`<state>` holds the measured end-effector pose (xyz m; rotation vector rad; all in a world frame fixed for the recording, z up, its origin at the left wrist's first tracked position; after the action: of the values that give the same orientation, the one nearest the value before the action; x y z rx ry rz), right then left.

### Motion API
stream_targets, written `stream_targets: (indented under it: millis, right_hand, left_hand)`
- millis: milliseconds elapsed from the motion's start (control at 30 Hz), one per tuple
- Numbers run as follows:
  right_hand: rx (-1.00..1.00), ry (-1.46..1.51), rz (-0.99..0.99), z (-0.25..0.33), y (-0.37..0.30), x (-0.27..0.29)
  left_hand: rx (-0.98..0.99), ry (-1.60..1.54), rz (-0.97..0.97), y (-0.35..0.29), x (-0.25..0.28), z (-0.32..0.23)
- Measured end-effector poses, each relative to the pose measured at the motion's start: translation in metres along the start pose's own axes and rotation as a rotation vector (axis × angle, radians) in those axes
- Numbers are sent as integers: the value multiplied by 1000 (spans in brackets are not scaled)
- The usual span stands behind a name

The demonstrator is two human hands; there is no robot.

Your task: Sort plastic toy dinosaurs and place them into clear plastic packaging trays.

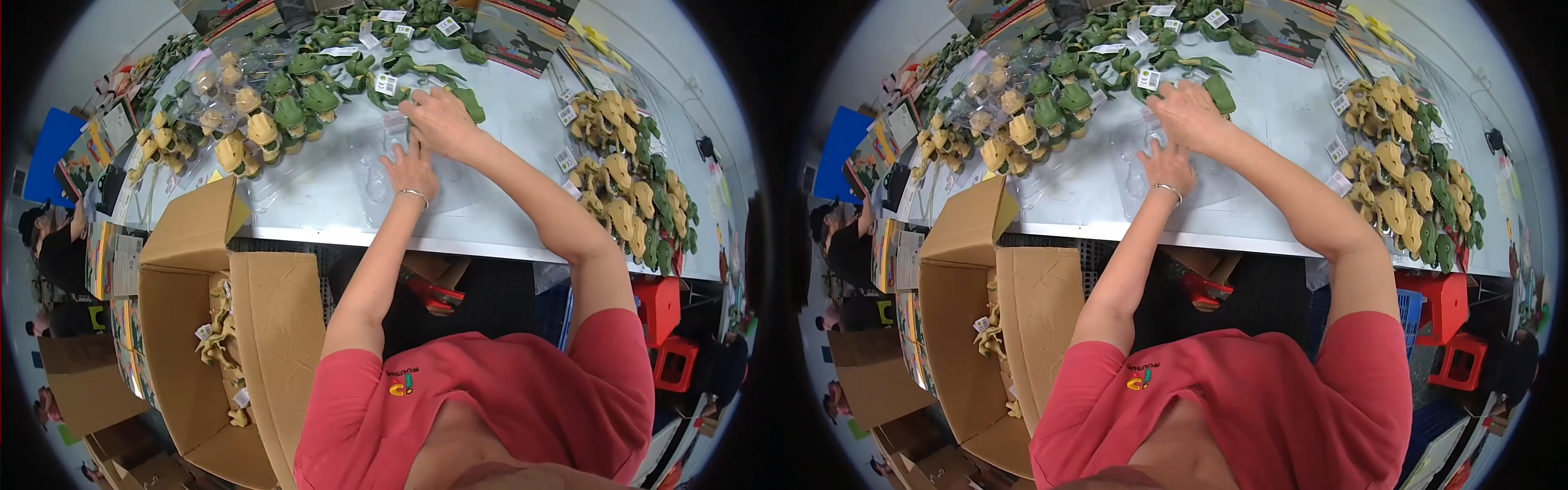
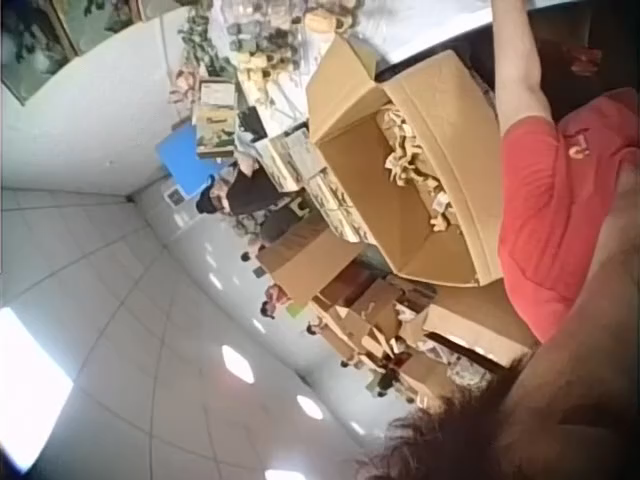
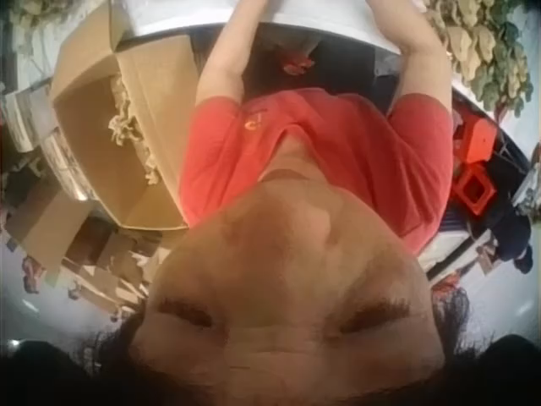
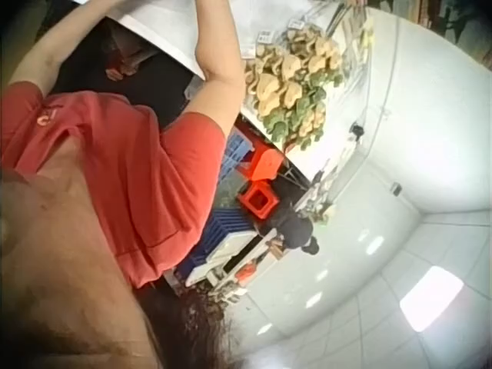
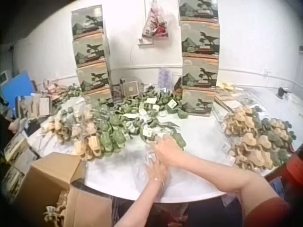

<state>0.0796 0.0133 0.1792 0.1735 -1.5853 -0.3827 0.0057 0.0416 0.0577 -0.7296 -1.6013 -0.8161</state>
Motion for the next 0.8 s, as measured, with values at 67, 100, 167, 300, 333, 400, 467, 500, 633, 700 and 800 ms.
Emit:
stream_targets:
  millis: [67, 100, 167, 300, 333, 400, 467, 500, 633, 700, 800]
  right_hand:
    - [-10, -83, 213, 9, 23, 1]
    - [-12, -80, 211, 9, 40, 8]
    - [-55, 94, 535, 2, 66, 17]
    - [11, 41, 420, -4, 62, 0]
    - [4, 43, 422, -3, 60, 3]
    - [10, 66, 401, -5, 56, 16]
    - [-30, -79, 189, 7, 46, -16]
    - [-18, -34, 227, 26, 44, -7]
    - [2, -148, 130, 7, 25, -8]
    - [84, 295, -177, -7, 22, 11]
    - [-45, 863, -180, -72, 40, 76]
  left_hand:
    - [-13, 91, -104, -3, -10, 8]
    - [-34, 58, -133, -4, -13, 13]
    - [-74, 18, -157, -5, -14, 14]
    - [-83, -146, -29, -4, -2, 9]
    - [-74, -102, 7, -6, -1, 10]
    - [-59, -48, 56, -7, 3, 8]
    - [-72, 7, 74, 5, 10, -1]
    - [-48, 8, 110, 3, 4, 5]
    - [-34, 84, 157, 3, 0, 0]
    - [-27, 95, 91, -2, -5, 3]
    - [-36, 40, 50, -1, 2, 9]
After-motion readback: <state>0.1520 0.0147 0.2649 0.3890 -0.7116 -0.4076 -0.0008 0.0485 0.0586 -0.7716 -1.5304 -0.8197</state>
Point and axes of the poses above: each hand's wrist, its own y-axis towards the middle knuckle, its own x-axis out of the back of the hand, z = x × y, the point moved 2 cm from there along y, towards the middle knuckle, and after that the axes turned 2 degrees about z, right-handed, at the moved point
